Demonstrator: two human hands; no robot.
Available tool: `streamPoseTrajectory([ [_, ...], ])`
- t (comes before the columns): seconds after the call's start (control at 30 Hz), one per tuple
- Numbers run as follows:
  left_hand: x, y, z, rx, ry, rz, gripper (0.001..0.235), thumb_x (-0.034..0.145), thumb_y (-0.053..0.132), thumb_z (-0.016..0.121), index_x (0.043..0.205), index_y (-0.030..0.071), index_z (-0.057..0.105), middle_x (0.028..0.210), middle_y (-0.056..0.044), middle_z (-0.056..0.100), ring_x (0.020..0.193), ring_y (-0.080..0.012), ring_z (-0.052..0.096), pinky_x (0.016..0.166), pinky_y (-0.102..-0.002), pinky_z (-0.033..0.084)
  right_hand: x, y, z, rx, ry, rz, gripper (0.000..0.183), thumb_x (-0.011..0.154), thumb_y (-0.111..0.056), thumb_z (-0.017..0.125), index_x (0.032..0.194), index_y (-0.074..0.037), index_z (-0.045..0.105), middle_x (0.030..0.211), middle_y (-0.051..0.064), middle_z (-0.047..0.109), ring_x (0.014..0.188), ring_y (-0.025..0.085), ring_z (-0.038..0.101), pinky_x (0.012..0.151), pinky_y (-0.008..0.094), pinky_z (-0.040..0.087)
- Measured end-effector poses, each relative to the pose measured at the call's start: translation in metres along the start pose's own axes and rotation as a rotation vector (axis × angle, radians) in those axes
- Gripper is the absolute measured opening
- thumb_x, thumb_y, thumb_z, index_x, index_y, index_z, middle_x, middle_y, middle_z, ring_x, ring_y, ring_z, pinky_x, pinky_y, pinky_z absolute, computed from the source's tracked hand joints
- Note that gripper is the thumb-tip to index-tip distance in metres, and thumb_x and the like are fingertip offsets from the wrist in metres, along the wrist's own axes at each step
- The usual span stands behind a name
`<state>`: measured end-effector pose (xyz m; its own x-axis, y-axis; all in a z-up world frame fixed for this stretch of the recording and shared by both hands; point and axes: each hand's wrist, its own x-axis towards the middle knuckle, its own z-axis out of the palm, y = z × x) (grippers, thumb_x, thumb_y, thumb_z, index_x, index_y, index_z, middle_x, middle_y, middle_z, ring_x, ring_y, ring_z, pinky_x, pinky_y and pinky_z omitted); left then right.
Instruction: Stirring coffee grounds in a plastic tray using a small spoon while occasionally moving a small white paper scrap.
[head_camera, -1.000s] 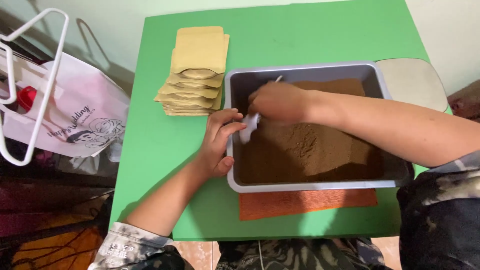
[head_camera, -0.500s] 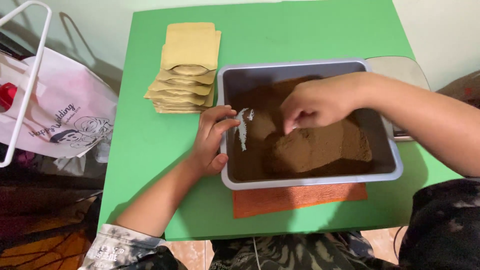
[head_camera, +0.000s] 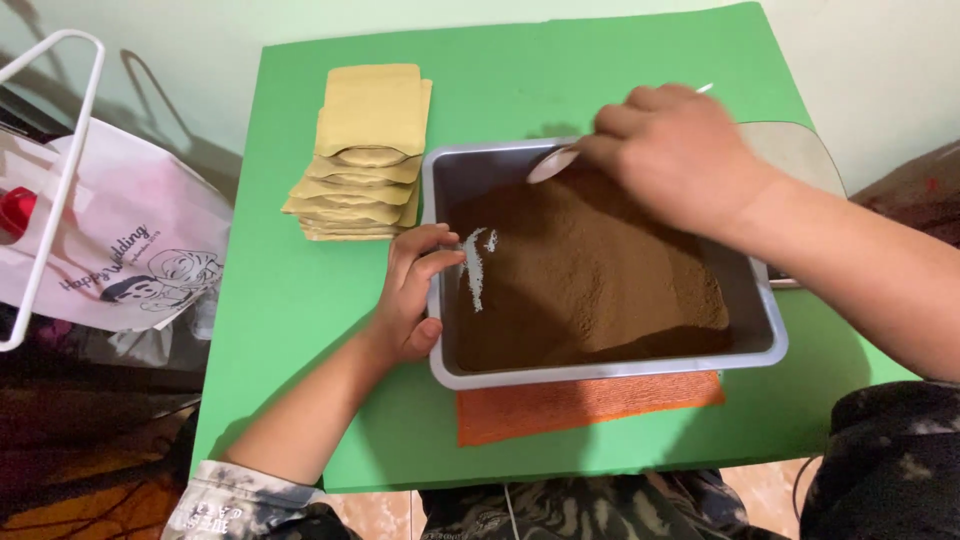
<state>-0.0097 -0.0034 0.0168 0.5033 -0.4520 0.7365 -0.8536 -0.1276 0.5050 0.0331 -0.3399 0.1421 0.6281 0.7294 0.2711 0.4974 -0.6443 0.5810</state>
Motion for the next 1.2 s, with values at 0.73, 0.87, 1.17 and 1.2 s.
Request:
streamPoseTrajectory([
  [0.73, -0.006, -0.018, 0.009, 0.043, 0.074, 0.066, 0.075, 0.101, 0.069, 0.024, 0.135, 0.010, 0.056, 0.136, -0.016, 0.051, 0.136, -0.0383, 0.047, 0.115, -0.051, 0.034, 0.087, -0.077, 0.008, 0.209, -0.743, -0.163, 0.032, 0.094, -0.004, 0.059, 0.121, -0.016, 0.069, 0.118, 0.001, 0.066, 0.104, 0.019, 0.069, 0.074, 0.031, 0.067],
  [0.87, -0.007, -0.017, 0.009, 0.034, 0.068, 0.056, 0.077, 0.100, 0.071, 0.025, 0.134, 0.011, 0.058, 0.136, -0.015, 0.052, 0.136, -0.0372, 0.047, 0.116, -0.050, 0.033, 0.058, -0.075, 0.025, 0.288, -0.310, -0.175, 0.036, 0.078, 0.007, 0.056, 0.105, -0.012, 0.069, 0.102, 0.003, 0.062, 0.087, 0.020, 0.065, 0.064, 0.032, 0.063],
  [1.17, -0.007, -0.017, 0.010, 0.021, 0.062, 0.044, 0.077, 0.099, 0.073, 0.025, 0.138, 0.014, 0.056, 0.136, -0.013, 0.051, 0.137, -0.0377, 0.046, 0.115, -0.052, 0.032, 0.052, -0.063, 0.012, 0.693, -0.251, -0.053, 0.026, 0.077, 0.007, 0.050, 0.085, -0.007, 0.071, 0.083, 0.010, 0.068, 0.075, 0.031, 0.069, 0.064, 0.040, 0.061],
  [1.2, -0.008, -0.017, 0.011, 0.020, 0.067, 0.044, 0.077, 0.099, 0.073, 0.024, 0.138, 0.014, 0.055, 0.136, -0.013, 0.051, 0.137, -0.0372, 0.046, 0.115, -0.052, 0.032, 0.052, -0.055, 0.018, 0.701, -0.141, -0.061, 0.016, 0.079, 0.000, 0.054, 0.082, -0.008, 0.067, 0.082, 0.011, 0.065, 0.075, 0.035, 0.066, 0.062, 0.045, 0.058],
])
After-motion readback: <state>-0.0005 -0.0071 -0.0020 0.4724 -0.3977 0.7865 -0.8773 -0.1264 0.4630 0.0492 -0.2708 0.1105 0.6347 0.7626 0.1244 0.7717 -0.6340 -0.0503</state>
